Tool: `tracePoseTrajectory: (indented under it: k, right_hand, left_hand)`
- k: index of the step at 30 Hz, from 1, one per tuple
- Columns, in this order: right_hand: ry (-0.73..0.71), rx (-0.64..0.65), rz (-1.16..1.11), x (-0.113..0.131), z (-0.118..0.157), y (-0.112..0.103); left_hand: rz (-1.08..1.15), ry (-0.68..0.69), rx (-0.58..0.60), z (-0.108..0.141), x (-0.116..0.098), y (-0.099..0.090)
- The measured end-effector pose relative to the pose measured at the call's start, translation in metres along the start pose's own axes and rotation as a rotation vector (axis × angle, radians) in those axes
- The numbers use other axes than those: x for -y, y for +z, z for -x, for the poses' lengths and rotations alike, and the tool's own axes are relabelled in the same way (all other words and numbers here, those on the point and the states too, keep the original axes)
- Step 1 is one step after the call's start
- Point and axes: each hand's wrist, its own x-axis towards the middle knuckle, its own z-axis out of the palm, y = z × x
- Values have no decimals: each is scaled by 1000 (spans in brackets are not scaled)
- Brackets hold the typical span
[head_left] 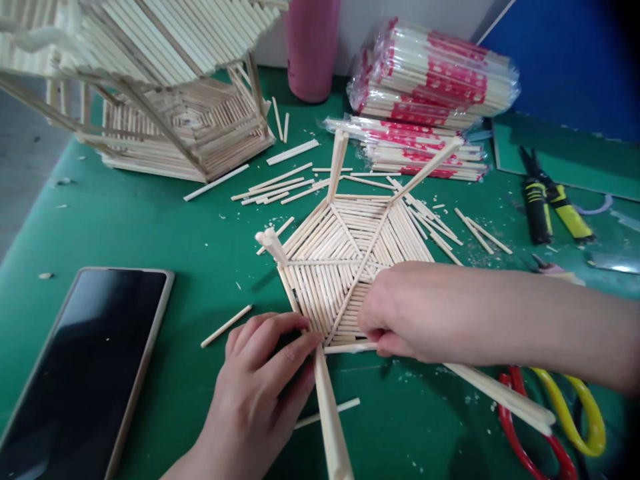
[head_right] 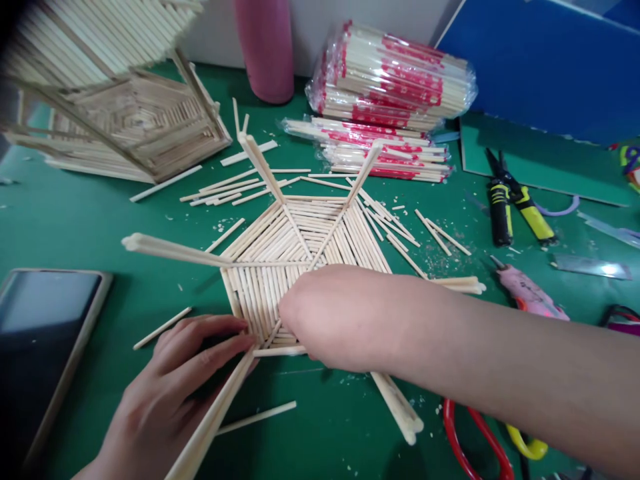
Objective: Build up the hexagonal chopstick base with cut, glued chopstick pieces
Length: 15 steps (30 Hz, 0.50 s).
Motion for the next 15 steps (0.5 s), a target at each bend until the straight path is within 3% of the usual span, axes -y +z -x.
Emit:
tracePoseTrajectory:
  k: [8,15]
  right_hand:
    - [-57,86,-19,-1,-5,-6]
    - [-63,29,-43,-2,-2,-8]
  left_hand:
    - [-55,46,-9,-1,3,0]
    - [-61,56,6,1,4,1]
